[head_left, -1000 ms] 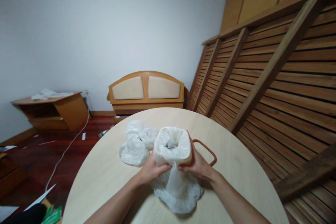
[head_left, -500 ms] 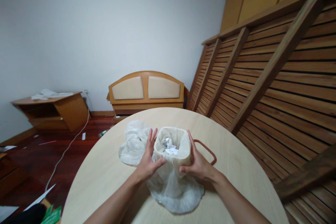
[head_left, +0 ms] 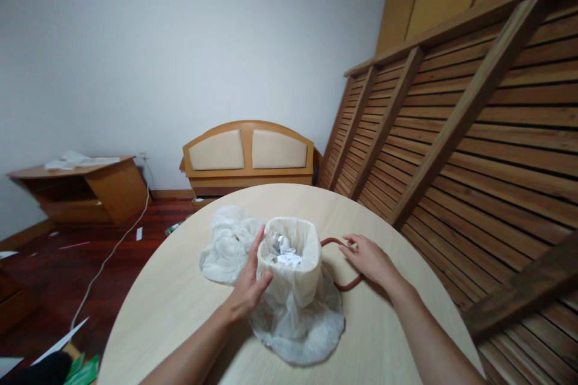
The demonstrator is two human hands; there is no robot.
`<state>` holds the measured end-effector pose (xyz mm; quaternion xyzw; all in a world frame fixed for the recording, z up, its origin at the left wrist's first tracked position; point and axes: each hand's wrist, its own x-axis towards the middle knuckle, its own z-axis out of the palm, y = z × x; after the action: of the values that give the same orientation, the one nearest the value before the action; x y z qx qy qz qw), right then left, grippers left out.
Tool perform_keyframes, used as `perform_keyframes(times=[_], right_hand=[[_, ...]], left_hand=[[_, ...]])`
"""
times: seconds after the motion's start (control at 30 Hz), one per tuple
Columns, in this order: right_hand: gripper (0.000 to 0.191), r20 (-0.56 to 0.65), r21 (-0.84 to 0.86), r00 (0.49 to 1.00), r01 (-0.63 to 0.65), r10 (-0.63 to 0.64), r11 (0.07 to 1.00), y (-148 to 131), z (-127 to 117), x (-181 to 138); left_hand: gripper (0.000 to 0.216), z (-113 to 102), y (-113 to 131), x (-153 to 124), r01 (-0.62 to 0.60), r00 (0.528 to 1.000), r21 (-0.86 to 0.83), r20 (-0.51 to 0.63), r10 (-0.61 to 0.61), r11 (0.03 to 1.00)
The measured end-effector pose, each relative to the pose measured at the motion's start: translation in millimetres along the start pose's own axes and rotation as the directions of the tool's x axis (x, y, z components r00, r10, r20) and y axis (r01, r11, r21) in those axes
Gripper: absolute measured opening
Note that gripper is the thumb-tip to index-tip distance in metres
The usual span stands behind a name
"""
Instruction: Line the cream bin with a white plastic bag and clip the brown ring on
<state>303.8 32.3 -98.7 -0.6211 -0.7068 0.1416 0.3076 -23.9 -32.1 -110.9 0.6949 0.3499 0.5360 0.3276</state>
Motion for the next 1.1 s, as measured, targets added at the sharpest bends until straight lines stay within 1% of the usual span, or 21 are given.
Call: perform_keyframes(times=[0.03,0.07,0.17,0.2,0.33,0.43,0.53,0.63,0.73,0.8,0.93,1.0,1.1], right_hand=[[0.036,-0.003,-0.076,1.000,-0.027,0.027,0.997,10,1,1],[0.030,-0.005,-0.100,0.999,-0.048,0.047,0.994,18,2,2],[0.011,-0.030,-0.119,0.994,-0.112,0.109,0.987,33,5,4],[0.008,-0.053,-0.119,0.990,-0.140,0.134,0.983,35,5,4],[0.010,-0.196,-0.060,0.958,-0.223,0.208,0.973,36,-6,10],[0.023,-0.330,0.050,0.918,-0.216,0.221,0.975,32,-18,16],[0.038,-0.413,0.186,0.884,-0.153,0.219,0.970,23,-27,17],[0.048,-0.432,0.307,0.877,-0.075,0.209,0.949,6,-30,13],[0.048,-0.425,0.468,0.876,-0.004,0.229,0.884,-17,-29,5],[0.046,-0.412,0.539,0.878,0.020,0.243,0.842,-32,-29,0],[0.045,-0.402,0.594,0.883,0.051,0.242,0.803,-56,-27,-9],[0.046,-0.400,0.618,0.885,0.068,0.238,0.783,-63,-25,-12],[0.047,-0.397,0.641,0.890,0.094,0.225,0.762,-70,-22,-14]], left_hand=[[0.079,0,2,0,-0.010,1.000,0.024,-0.015,0.010,1.000],[0.071,0,4,0,-0.021,0.999,0.047,-0.029,0.023,0.999],[0.061,1,7,0,-0.054,0.997,0.080,-0.047,0.058,0.995],[0.058,2,7,-1,-0.058,0.997,0.081,-0.045,0.062,0.995],[0.051,3,9,-3,-0.120,0.991,0.088,-0.040,0.124,0.989],[0.049,3,12,-4,-0.204,0.974,0.110,-0.079,0.213,0.973],[0.036,3,18,-3,-0.237,0.961,0.183,-0.097,0.258,0.954],[0.027,3,23,-1,-0.235,0.963,0.230,-0.080,0.259,0.944],[0.022,4,26,-1,-0.241,0.959,0.242,-0.088,0.269,0.940],[0.019,5,27,-1,-0.249,0.956,0.250,-0.090,0.279,0.936],[0.016,6,27,-2,-0.253,0.954,0.276,-0.090,0.286,0.927],[0.016,6,28,-2,-0.276,0.945,0.291,-0.090,0.313,0.916],[0.022,6,30,-2,-0.317,0.930,0.308,-0.084,0.358,0.897]])
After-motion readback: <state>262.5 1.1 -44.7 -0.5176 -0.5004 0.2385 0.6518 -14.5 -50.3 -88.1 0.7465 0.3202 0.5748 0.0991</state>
